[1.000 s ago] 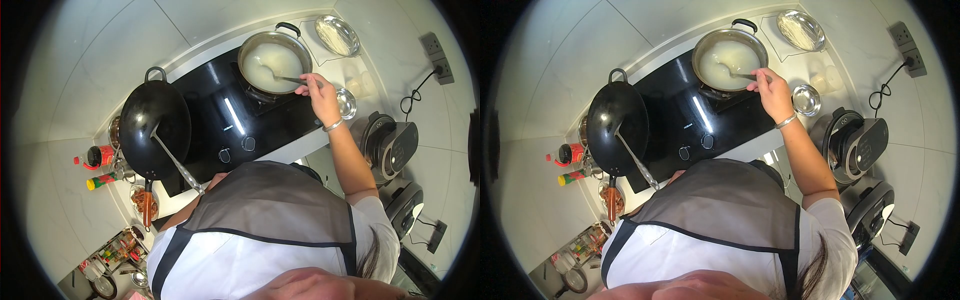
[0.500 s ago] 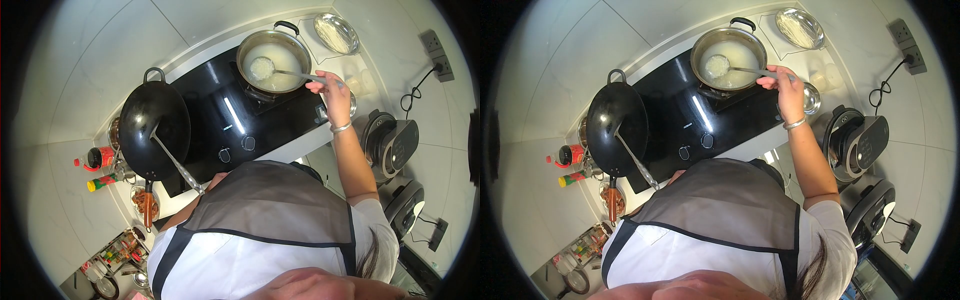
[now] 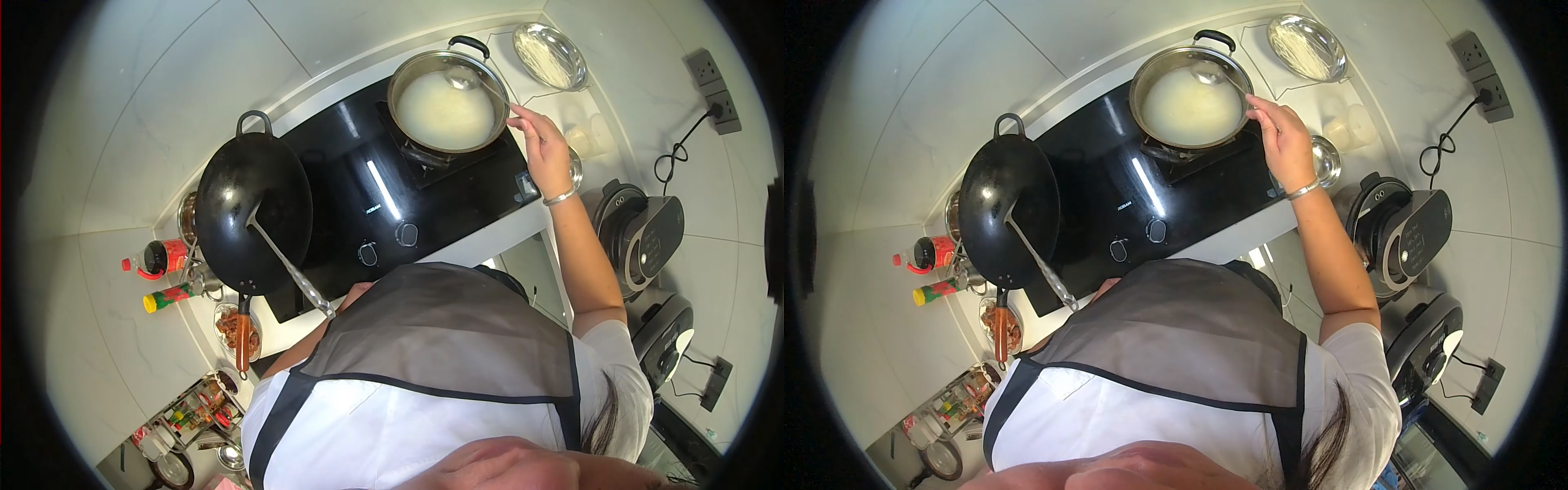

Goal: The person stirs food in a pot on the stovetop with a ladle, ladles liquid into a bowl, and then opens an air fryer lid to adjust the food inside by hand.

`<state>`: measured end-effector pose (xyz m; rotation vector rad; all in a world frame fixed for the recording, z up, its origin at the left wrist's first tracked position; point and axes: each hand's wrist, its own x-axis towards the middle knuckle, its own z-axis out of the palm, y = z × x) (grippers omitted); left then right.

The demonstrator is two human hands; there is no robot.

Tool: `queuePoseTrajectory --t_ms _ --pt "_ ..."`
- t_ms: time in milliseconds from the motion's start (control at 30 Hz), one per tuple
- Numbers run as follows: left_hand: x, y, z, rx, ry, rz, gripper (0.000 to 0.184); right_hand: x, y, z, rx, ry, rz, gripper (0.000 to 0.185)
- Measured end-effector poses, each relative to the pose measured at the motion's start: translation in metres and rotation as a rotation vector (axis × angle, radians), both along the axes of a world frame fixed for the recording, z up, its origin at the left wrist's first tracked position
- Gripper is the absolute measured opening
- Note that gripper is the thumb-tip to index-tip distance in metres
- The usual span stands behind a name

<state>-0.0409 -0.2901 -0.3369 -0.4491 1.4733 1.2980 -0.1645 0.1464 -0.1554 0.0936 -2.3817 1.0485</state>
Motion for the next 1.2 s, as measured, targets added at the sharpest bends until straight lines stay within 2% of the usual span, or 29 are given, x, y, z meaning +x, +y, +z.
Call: queuePoseTrajectory --t_ms 100,300,467,600,800,1000,1067,1133,1200 --pt "-0.001 0.002 0.003 -0.006 -0.009 0.002 0.028 0.005 0.000 0.002 0.083 -0.016 -0.001 0.023" --pt "0.002 -0.006 -0.013 0.043 0.009 0.003 0.030 0.014 -0.003 -0.002 0.044 -0.133 -0.051 0.021" --pt "0.010 -0.008 -0.029 0.037 -0.017 0.084 0.029 0.022 -0.013 -0.007 -0.330 -0.275 -0.055 0.026" --pt "0.011 -0.012 -0.034 0.020 0.001 0.049 0.029 0.021 -0.021 -0.014 -0.623 -0.316 0.026 0.029" --pt "0.008 -0.006 -0.016 0.052 0.029 0.053 0.026 0.012 -0.023 -0.018 -0.863 -0.428 0.003 0.033" --pt "0.006 -0.007 -0.019 0.004 0.026 0.014 0.026 0.006 -0.024 -0.012 -0.982 -0.340 0.012 0.034" --pt "0.013 -0.013 -0.044 0.039 -0.007 0.059 0.026 0.002 -0.022 -0.010 -0.909 -0.299 0.014 0.035" --pt "0.034 -0.033 -0.118 0.103 -0.069 0.139 0.025 -0.004 -0.018 -0.011 -0.815 -0.255 0.020 0.036" --pt "0.034 -0.035 -0.126 0.164 -0.066 0.160 0.025 -0.010 -0.012 -0.012 -0.701 -0.210 0.028 0.036"
